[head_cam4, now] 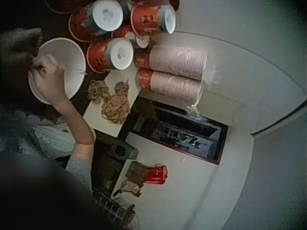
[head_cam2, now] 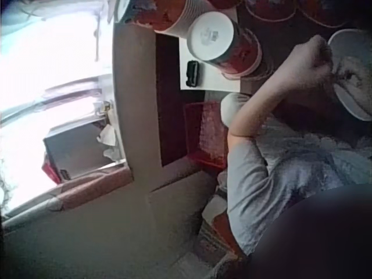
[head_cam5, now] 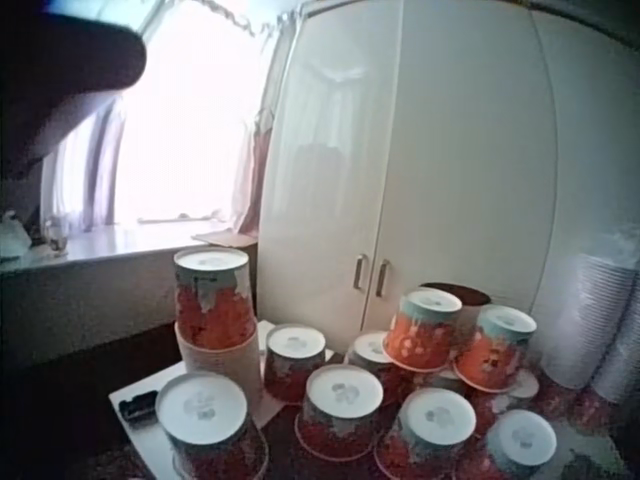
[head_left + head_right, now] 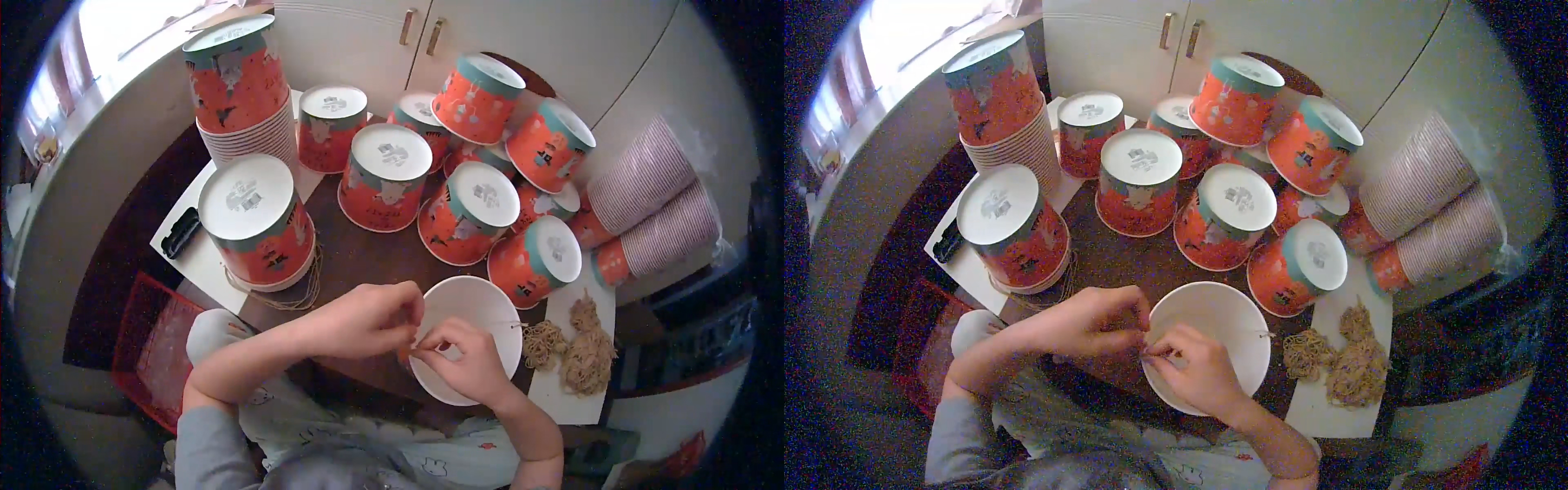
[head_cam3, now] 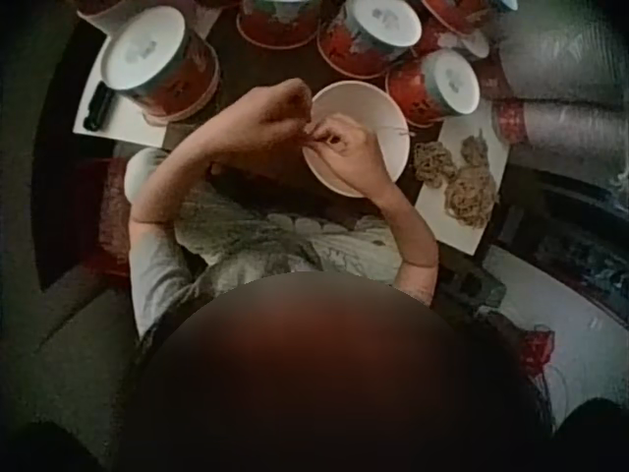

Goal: Attaching elastic strings to paper bowls for assembly or packaging.

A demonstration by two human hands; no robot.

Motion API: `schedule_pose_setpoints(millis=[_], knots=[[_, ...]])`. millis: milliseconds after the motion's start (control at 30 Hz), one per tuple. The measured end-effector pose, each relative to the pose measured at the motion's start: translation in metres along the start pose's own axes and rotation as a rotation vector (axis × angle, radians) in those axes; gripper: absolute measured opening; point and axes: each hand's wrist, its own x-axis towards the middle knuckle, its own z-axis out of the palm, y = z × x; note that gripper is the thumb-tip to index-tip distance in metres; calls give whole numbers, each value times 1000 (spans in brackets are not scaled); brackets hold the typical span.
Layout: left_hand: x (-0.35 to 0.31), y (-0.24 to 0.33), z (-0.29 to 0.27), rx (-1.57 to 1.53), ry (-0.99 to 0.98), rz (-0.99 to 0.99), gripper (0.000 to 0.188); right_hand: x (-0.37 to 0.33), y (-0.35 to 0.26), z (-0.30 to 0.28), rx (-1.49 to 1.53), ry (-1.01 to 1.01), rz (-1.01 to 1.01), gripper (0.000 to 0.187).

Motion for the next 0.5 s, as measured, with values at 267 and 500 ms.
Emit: schedule_pose_setpoints(millis=[267, 500], knots=[[-12, 2, -4, 423, 58, 42, 13, -1, 3, -4, 38, -57, 189, 12], [-24, -13, 20, 496, 111, -3, 14, 0, 0, -3, 57, -91, 219, 12]])
